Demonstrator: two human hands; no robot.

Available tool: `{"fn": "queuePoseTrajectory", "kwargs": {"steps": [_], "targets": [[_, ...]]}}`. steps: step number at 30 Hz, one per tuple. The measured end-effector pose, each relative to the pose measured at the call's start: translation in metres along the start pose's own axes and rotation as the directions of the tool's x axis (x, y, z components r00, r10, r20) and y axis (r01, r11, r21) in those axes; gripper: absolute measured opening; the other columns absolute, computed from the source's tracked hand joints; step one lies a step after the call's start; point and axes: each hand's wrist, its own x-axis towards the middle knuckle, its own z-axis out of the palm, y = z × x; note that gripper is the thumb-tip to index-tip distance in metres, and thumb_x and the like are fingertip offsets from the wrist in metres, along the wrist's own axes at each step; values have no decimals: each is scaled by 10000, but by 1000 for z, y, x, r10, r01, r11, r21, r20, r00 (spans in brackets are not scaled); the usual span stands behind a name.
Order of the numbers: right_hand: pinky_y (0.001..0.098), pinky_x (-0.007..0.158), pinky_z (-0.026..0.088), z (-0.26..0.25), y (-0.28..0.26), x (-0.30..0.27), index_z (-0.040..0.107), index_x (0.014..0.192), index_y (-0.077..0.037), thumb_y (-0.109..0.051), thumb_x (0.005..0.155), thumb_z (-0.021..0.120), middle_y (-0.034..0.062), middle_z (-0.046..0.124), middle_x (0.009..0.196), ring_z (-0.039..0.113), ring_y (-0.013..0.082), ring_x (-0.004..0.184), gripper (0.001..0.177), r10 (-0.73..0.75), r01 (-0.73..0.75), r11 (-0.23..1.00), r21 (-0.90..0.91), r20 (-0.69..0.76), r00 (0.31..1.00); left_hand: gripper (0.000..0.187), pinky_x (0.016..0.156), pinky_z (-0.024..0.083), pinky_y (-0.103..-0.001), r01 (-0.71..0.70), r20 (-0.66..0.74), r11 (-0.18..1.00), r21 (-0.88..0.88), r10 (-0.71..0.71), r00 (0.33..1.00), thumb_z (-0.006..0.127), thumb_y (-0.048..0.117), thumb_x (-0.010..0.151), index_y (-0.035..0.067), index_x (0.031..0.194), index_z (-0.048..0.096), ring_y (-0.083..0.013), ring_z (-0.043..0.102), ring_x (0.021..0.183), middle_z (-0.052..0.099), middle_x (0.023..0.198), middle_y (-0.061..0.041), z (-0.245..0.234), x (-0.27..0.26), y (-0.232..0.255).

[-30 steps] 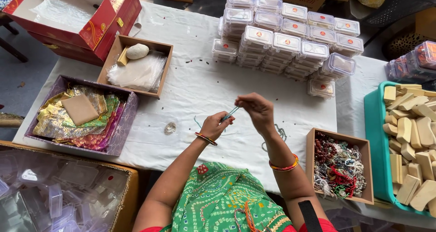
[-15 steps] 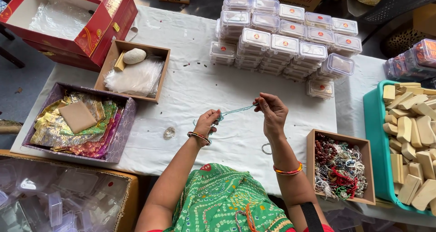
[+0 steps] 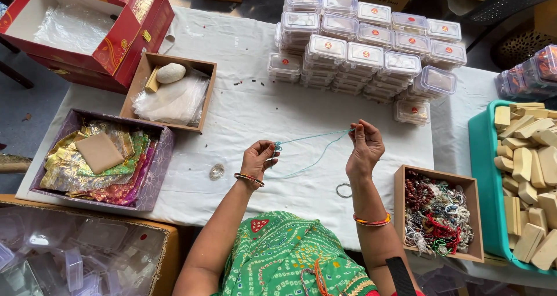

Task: The person sits at a table and packs small jewelry items into clear plastic containers. They pick up beaded necklaces, wrap them in small plastic bags, and place them inside the containers. They also handle decorative gold foil sheets and wooden blocks during the process.

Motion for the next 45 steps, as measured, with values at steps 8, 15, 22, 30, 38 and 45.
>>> {"fn": "queuePoseTrajectory", "kwargs": {"steps": [8,15,22,30,38,45], "targets": [[214,525,404,26,12,-30,686,1147,-70,-191,1036,630,-3,581,859,425,40,562,173,367,-385,923,-25,367,855,175,533,412,-186,41,120,982,185,-64,991,747,176,927,84,1074,724,-34,578,705,685,855,50,23,-3,1],[202,559,360,28,46,-46,748,975,-18,-167,961,808,-22,584,874,421,30,673,162,431,-108,847,-520,555,712,192,513,360,-192,-47,119,949,311,11,993,776,200,923,87,1070,726,-22,462,636,616,787,51,31,-7,8],[198,488,353,49,11,-43,751,1018,-71,-251,920,718,-42,741,796,452,40,577,208,594,-285,761,-583,449,667,249,624,438,-172,-272,196,850,451,203,959,731,332,1007,99,1091,702,1,527,729,633,889,21,26,-12,11],[201,514,356,41,8,-45,777,1028,-53,-239,948,753,-21,643,742,444,33,613,203,550,-283,795,-536,442,708,191,723,527,-239,-452,288,604,657,353,890,788,248,909,86,1007,808,-64,619,884,638,1081,27,23,-12,4],[202,539,376,29,12,-48,777,1005,-43,-180,933,768,-33,647,742,492,27,643,155,369,-177,909,-378,531,763,107,637,558,-270,96,-168,995,31,-90,982,540,178,951,125,947,632,-115,668,791,705,917,-30,15,-4,21],[211,476,318,28,11,-42,742,983,-28,-122,978,716,-28,563,656,409,34,540,97,263,-182,956,-228,407,875,78,383,316,-209,152,-164,958,-242,-195,967,536,265,968,198,949,573,-99,499,524,666,799,-62,-28,18,-7]]}}
